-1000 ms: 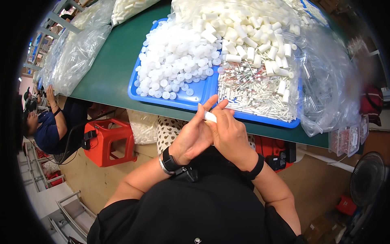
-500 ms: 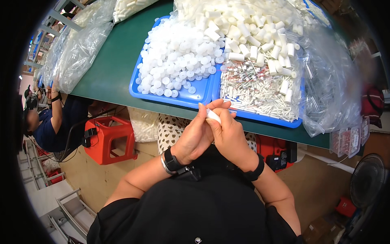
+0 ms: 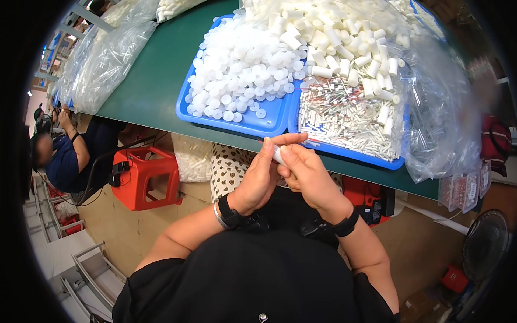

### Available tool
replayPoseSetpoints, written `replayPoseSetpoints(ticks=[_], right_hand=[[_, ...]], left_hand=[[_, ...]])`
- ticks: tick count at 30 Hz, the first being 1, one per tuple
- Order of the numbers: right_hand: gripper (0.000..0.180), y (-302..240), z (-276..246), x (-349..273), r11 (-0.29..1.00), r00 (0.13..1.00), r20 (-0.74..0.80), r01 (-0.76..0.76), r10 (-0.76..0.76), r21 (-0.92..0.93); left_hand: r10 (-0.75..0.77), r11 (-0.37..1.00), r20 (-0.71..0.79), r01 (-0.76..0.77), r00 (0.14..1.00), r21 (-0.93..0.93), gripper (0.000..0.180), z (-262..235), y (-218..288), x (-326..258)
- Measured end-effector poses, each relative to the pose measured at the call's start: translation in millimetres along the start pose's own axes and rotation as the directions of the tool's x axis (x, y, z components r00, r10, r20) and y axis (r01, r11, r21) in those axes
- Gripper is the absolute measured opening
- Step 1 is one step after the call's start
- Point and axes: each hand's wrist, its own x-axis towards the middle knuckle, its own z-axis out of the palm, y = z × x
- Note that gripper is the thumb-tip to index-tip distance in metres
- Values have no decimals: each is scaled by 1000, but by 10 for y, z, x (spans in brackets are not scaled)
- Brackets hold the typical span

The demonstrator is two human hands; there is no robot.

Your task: The person sits at a green table and repeatedly picks up small white plastic caps and thin white sticks. They insert the sticks into the caps by hand, one at a time, and place the assembled units into a blue tray. The process is continuous and repetitive throughout the clip.

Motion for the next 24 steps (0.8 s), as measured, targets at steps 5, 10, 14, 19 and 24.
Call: replayPoseSetpoints(ticks=[5,10,14,19,24], right_hand=[[42,-40,-105,8,963,978,159,-166,133,214],[42,17,-66,44,976,981,137,-159,139,146],[40,157,-9,-26,936,997,77,12,16,-351],[33,391,-110,-5,763,993,97,13,66,-646],[36,822,-503,357,445,999,-34,-49,41,-894]], left_hand=[[-22,993,-42,17,999,-113,74,66,87,-64],[-9,997,-50,5,999,-78,64,31,65,-80],[-86,995,-24,85,996,-50,56,-99,-86,-237],[-436,899,-150,436,887,-35,65,-435,-174,-404],[-548,813,-207,457,811,-360,55,-1081,-406,-250]])
